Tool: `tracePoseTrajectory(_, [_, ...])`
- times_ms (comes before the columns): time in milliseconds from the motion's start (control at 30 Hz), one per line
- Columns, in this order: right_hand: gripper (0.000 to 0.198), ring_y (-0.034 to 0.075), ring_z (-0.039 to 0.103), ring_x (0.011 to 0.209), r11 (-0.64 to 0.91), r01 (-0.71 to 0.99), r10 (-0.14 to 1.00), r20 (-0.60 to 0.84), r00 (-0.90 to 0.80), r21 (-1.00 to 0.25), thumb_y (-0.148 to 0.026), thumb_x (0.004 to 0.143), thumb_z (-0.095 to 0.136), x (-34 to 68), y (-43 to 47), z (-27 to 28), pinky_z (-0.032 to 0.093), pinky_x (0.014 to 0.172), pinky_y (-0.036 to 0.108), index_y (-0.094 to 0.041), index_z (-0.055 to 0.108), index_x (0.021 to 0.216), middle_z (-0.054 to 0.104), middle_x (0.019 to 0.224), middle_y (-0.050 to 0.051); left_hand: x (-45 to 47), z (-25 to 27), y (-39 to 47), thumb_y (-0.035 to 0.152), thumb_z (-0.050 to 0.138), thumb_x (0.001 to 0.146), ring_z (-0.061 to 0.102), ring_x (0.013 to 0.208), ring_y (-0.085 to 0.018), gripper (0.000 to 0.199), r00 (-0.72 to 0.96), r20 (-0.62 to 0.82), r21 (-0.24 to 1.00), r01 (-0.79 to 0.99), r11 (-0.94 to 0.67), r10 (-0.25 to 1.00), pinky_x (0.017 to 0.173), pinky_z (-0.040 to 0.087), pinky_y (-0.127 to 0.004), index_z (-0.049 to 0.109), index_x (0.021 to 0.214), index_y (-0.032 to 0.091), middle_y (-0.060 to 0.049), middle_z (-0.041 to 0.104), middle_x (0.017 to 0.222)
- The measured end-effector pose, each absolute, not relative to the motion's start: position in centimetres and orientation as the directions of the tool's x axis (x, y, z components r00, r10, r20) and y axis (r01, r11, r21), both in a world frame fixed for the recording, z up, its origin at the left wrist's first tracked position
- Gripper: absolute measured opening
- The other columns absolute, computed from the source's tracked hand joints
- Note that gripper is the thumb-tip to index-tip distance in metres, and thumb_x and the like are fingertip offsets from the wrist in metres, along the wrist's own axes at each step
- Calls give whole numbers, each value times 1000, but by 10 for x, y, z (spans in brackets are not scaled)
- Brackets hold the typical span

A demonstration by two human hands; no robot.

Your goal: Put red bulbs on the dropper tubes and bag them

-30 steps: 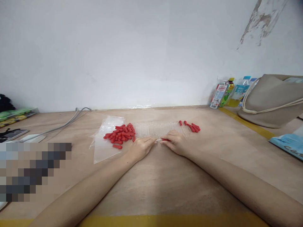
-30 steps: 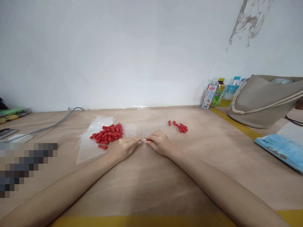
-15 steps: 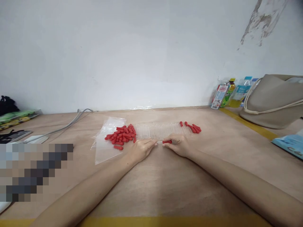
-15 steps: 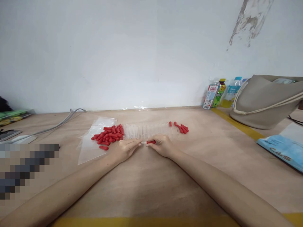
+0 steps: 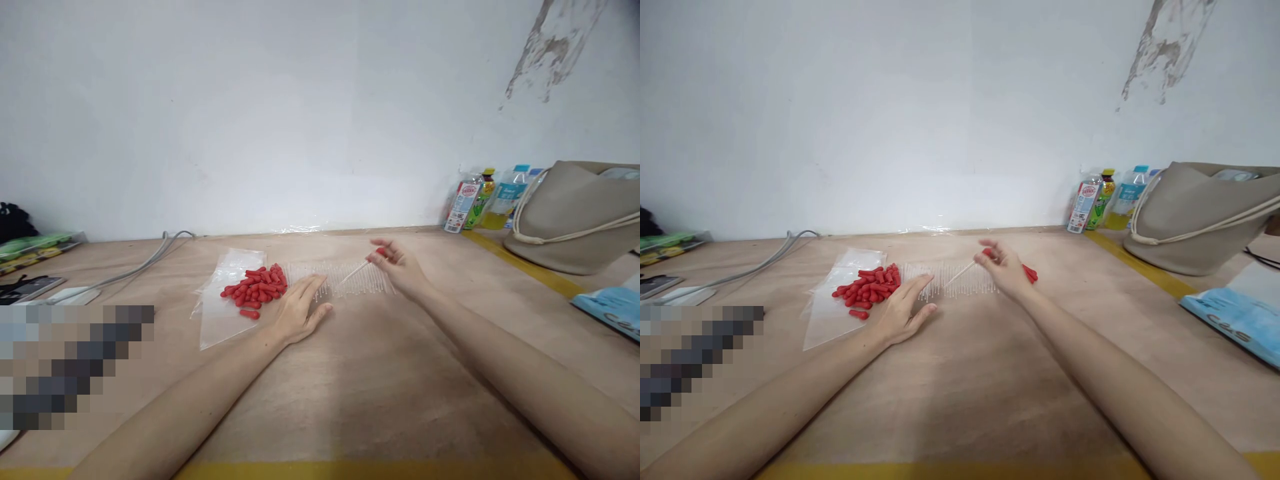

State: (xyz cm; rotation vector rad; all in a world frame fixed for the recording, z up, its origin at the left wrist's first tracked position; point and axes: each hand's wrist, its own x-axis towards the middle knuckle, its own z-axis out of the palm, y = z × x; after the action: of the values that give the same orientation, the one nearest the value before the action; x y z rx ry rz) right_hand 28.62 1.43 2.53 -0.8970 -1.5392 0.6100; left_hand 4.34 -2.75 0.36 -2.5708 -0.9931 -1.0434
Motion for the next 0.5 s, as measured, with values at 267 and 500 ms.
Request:
tracePoseTrajectory(267, [26, 17, 59, 69, 30, 869, 905, 383, 186, -494, -39, 75, 52, 346, 66, 31, 40, 62, 27, -19, 61, 88, 66, 76, 5, 46, 6, -28, 27, 48, 82, 52, 103, -23, 32, 506, 647, 94, 690, -718, 571, 88, 44, -39, 50, 112, 16, -11, 56, 110])
tracePoseTrajectory(500, [36, 26, 57, 91, -69, 950, 927, 334, 174, -303, -45, 74, 49, 333, 69, 15, 37, 78, 38, -21, 63, 97, 66, 93, 8, 45, 4, -27, 27, 48, 81, 54, 98, -23, 27, 516, 648, 62, 697, -714, 560, 84, 45, -40, 54, 106, 18, -11, 56, 106])
